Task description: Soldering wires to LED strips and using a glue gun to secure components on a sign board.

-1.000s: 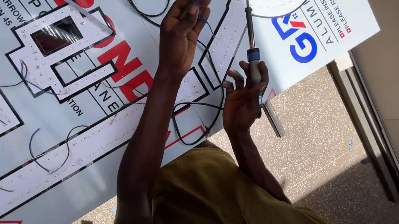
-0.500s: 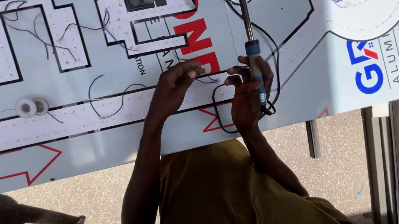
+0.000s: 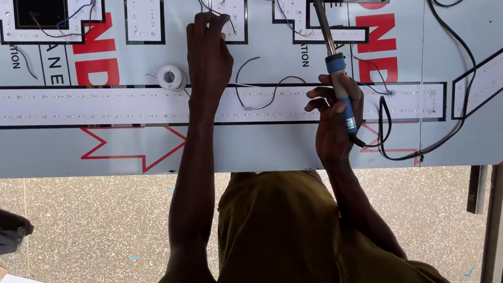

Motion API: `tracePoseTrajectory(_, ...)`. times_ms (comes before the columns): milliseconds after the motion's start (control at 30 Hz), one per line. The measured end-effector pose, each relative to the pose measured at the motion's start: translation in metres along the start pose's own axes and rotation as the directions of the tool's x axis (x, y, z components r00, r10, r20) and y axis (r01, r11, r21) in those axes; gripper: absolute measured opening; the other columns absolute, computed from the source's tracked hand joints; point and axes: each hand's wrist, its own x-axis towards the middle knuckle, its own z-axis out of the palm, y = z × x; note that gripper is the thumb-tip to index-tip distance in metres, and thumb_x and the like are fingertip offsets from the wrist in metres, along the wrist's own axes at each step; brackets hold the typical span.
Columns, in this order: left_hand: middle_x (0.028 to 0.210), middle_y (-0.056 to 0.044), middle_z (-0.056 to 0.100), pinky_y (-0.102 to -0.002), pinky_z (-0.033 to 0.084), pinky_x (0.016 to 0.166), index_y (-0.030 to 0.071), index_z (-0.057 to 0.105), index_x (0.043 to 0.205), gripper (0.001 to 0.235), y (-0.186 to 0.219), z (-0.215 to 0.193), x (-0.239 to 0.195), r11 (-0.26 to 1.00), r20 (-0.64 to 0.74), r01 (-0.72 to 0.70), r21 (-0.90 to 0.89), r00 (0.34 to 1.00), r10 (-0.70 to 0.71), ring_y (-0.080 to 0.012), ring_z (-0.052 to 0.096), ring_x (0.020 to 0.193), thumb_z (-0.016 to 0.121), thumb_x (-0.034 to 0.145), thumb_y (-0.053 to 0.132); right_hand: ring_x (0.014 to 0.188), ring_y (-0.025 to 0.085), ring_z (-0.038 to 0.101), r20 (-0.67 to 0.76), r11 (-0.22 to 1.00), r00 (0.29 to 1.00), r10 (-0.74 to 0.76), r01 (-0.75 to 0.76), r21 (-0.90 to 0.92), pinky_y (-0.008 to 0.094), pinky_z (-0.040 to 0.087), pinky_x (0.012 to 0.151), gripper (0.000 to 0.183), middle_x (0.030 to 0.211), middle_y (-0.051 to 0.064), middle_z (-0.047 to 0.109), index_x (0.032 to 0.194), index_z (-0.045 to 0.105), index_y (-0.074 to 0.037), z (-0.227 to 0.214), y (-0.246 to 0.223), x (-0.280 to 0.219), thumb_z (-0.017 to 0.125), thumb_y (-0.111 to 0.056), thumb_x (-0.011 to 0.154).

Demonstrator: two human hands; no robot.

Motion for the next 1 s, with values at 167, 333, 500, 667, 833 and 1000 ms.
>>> tracePoseTrajectory(167, 0.125, -0.017, 0.054, -0.051, 0.058, 0.086, 0.005, 0.061, 0.129, 0.042, -0.075, 0.034, 0.043, 0.965, -0.233, 0.179, 0.191, 0.963, -0.133, -0.0378, 0.054, 0.110, 0.074, 0.111, 0.040, 0.116, 0.034, 0.072, -0.075, 1.000, 0.997, 0.001, -0.002, -0.011, 0.040, 0.062, 0.085, 0.050, 0.150, 0.025, 0.064, 0.162, 0.055, -0.017, 0.012, 0.006, -0.024, 0.065, -0.046, 0.123)
tracePoseTrajectory(333, 0.113, -0.008, 0.065, -0.047, 0.056, 0.080, 0.014, 0.078, 0.109, 0.022, -0.097, 0.041, 0.053, 0.938, -0.328, 0.306, 0.159, 0.913, -0.242, -0.0328, 0.060, 0.105, 0.088, 0.089, 0.012, 0.110, 0.032, 0.074, -0.147, 0.993, 0.988, -0.037, 0.020, -0.112, 0.038, 0.063, 0.081, 0.052, 0.144, 0.023, 0.067, 0.160, 0.056, -0.017, 0.013, -0.005, -0.026, 0.065, -0.050, 0.122)
tracePoseTrajectory(500, 0.103, 0.002, 0.068, -0.050, 0.051, 0.080, 0.024, 0.079, 0.089, 0.026, -0.097, 0.042, 0.058, 0.912, -0.343, 0.323, 0.252, 0.911, -0.228, -0.0292, 0.063, 0.098, 0.079, 0.081, 0.000, 0.109, 0.035, 0.074, -0.185, 0.992, 0.980, -0.070, 0.048, -0.120, 0.039, 0.061, 0.081, 0.050, 0.142, 0.024, 0.069, 0.159, 0.058, -0.017, -0.008, -0.013, -0.032, 0.067, -0.049, 0.122)
tracePoseTrajectory(667, 0.096, 0.004, 0.070, -0.047, 0.047, 0.081, 0.024, 0.071, 0.081, 0.026, -0.103, 0.043, 0.064, 0.895, -0.310, 0.276, 0.350, 0.936, -0.168, -0.0270, 0.062, 0.096, 0.068, 0.079, -0.002, 0.110, 0.031, 0.074, -0.235, 0.989, 0.968, -0.085, 0.053, -0.142, 0.038, 0.062, 0.085, 0.049, 0.145, 0.024, 0.066, 0.160, 0.056, -0.016, -0.031, -0.026, -0.036, 0.064, -0.046, 0.123)
tracePoseTrajectory(833, 0.101, -0.002, 0.069, -0.048, 0.047, 0.081, 0.022, 0.073, 0.091, 0.026, -0.128, 0.045, 0.064, 0.847, -0.173, 0.177, 0.501, 0.980, -0.103, -0.0315, 0.061, 0.100, 0.074, 0.079, -0.001, 0.112, 0.030, 0.075, -0.276, 0.992, 0.957, -0.092, 0.066, -0.103, 0.039, 0.061, 0.084, 0.048, 0.147, 0.023, 0.067, 0.161, 0.056, -0.017, -0.071, -0.030, -0.040, 0.064, -0.046, 0.124)
tracePoseTrajectory(1000, 0.105, 0.000, 0.068, -0.044, 0.043, 0.089, 0.013, 0.061, 0.105, 0.042, -0.017, 0.012, 0.023, 0.984, -0.255, 0.031, 0.173, 0.967, 0.014, -0.0250, 0.055, 0.095, 0.051, 0.082, -0.022, 0.107, 0.030, 0.076, -0.368, 0.988, 0.922, -0.121, 0.075, -0.136, 0.038, 0.060, 0.080, 0.050, 0.144, 0.023, 0.069, 0.158, 0.057, -0.017, -0.113, -0.053, -0.028, 0.065, -0.051, 0.121)
